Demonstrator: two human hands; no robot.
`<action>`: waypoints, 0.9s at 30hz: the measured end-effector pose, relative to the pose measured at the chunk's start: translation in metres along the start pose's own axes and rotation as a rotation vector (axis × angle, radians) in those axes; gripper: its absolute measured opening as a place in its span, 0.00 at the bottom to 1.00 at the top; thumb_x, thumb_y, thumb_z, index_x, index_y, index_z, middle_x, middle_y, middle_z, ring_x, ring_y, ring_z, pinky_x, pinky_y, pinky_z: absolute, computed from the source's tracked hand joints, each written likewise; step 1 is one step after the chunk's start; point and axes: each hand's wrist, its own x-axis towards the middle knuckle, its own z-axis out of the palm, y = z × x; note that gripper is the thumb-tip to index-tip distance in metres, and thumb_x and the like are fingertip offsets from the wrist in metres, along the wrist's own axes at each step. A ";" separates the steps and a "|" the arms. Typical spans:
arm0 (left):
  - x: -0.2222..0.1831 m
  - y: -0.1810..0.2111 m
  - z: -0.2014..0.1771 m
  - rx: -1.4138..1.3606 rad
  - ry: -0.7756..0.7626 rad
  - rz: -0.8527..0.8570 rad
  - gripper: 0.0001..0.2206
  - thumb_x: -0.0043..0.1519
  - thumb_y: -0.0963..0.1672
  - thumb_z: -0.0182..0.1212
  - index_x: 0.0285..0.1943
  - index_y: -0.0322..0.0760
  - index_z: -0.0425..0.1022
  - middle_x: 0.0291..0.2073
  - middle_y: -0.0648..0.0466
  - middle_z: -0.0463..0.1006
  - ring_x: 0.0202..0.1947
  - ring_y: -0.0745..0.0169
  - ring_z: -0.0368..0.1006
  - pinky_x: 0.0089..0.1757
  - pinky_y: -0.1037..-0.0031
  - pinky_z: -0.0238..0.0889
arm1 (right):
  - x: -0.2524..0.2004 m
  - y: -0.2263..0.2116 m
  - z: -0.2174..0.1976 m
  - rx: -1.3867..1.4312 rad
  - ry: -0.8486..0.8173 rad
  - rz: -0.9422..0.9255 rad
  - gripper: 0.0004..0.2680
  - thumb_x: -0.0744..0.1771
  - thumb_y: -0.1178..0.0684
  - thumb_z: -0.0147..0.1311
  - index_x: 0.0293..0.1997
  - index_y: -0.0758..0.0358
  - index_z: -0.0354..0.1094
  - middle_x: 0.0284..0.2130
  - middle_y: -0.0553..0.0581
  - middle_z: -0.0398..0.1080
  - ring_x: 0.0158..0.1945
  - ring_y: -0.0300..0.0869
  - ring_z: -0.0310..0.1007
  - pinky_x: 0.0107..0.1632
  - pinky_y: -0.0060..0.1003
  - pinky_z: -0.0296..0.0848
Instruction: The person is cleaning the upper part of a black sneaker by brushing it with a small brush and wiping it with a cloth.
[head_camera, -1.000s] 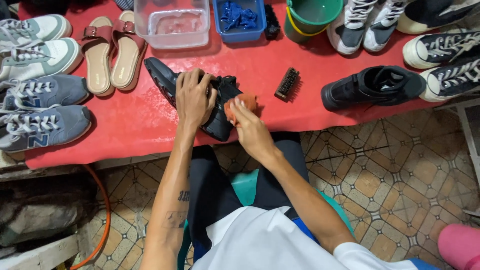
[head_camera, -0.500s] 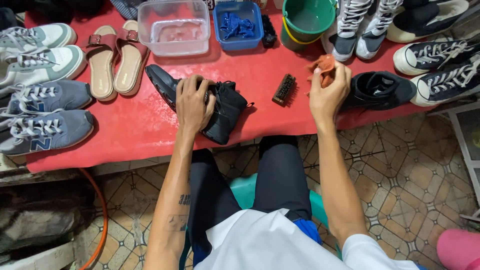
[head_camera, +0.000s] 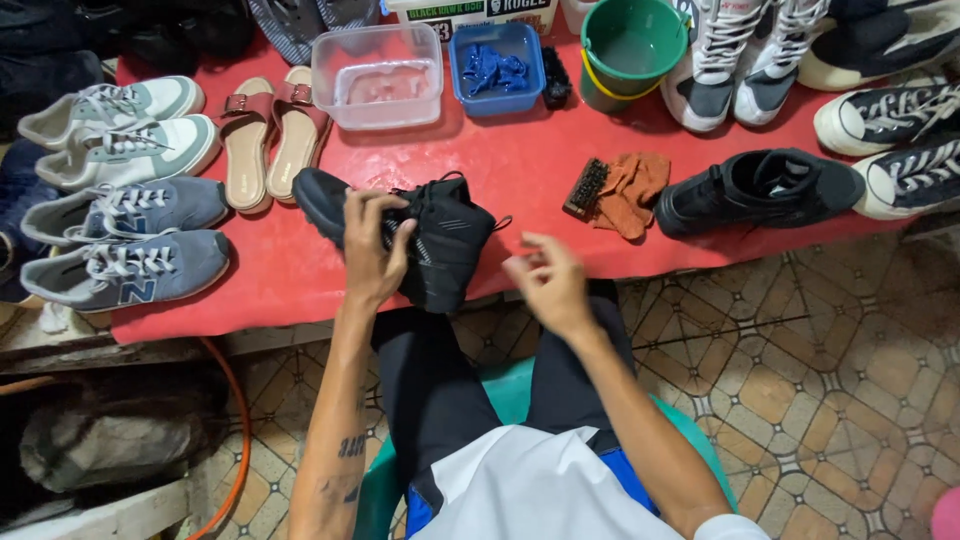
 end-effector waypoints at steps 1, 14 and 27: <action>-0.005 -0.003 -0.005 0.003 -0.001 0.002 0.08 0.64 0.41 0.64 0.51 0.39 0.74 0.45 0.48 0.69 0.54 0.40 0.69 0.67 0.50 0.44 | -0.006 -0.006 0.010 0.004 0.001 0.000 0.17 0.64 0.50 0.69 0.57 0.63 0.73 0.45 0.66 0.75 0.43 0.54 0.78 0.39 0.32 0.81; -0.063 0.028 -0.041 -0.015 0.189 -0.237 0.09 0.61 0.41 0.69 0.49 0.41 0.77 0.55 0.46 0.65 0.61 0.35 0.66 0.58 0.42 0.60 | -0.028 -0.068 0.079 -0.018 -0.235 0.027 0.31 0.58 0.44 0.75 0.64 0.67 0.63 0.51 0.69 0.75 0.53 0.62 0.76 0.49 0.54 0.80; -0.075 0.062 0.036 -0.386 0.214 -0.601 0.12 0.64 0.38 0.61 0.55 0.41 0.74 0.51 0.48 0.72 0.55 0.48 0.75 0.48 0.63 0.77 | -0.081 -0.070 0.048 -0.193 0.126 -0.338 0.25 0.62 0.49 0.71 0.62 0.67 0.63 0.56 0.66 0.67 0.61 0.60 0.70 0.61 0.51 0.70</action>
